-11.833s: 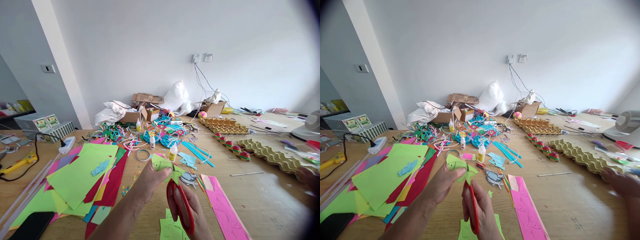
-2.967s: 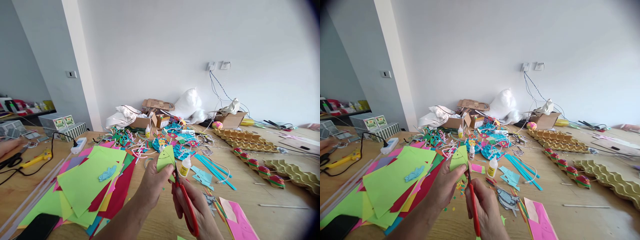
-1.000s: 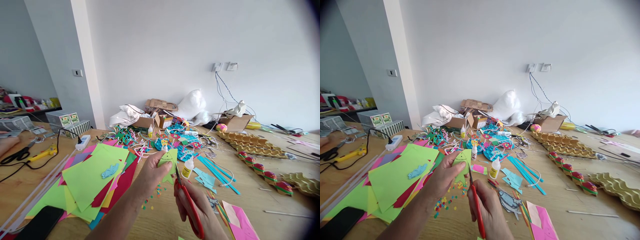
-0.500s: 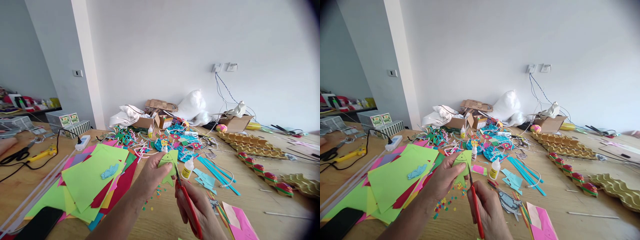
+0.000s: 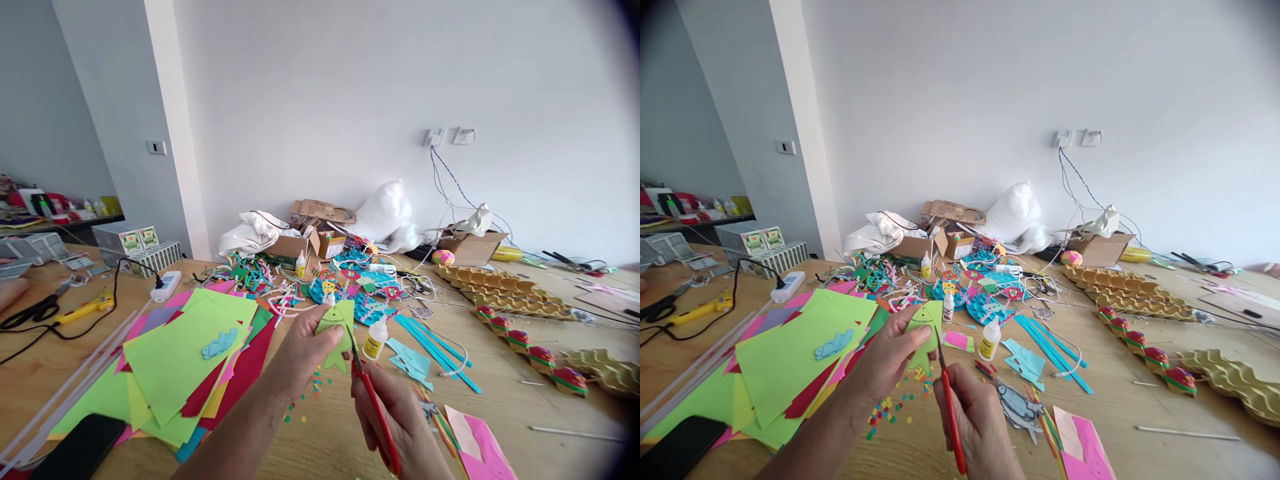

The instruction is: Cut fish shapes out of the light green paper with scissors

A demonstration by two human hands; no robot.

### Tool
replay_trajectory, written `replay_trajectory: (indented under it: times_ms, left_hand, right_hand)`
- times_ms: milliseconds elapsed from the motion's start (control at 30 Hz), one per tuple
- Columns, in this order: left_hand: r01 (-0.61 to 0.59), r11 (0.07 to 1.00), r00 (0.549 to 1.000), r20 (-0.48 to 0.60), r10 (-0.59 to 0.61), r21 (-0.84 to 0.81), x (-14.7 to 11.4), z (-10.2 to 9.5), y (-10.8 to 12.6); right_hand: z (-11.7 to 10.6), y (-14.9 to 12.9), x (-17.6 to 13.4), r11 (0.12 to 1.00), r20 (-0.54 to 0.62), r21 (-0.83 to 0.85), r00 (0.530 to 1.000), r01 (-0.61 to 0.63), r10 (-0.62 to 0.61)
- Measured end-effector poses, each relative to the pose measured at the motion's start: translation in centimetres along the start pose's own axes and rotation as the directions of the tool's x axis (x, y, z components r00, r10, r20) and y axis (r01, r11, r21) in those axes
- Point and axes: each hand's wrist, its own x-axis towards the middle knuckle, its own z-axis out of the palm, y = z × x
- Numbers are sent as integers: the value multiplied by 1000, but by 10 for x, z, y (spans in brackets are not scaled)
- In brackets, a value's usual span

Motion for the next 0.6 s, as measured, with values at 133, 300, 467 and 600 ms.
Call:
replay_trajectory:
  times_ms: [133, 300, 467, 600]
  left_hand:
    - [-22, 1000, 998, -61, 22, 5, 0, 4, 3]
    - [-35, 998, 996, -82, 39, 59, 0, 2, 6]
    - [-13, 995, 998, -61, 19, 100, -1, 0, 6]
    - [1, 993, 998, -67, 7, 116, -2, 2, 7]
  right_hand:
    - [0, 2, 1, 1000, 7, -3, 1000, -6, 6]
    - [-1, 0, 2, 1000, 14, -16, 1000, -15, 16]
    - [-1, -5, 1, 999, 31, 32, 999, -15, 14]
    - [-1, -4, 0, 998, 22, 60, 999, -28, 27]
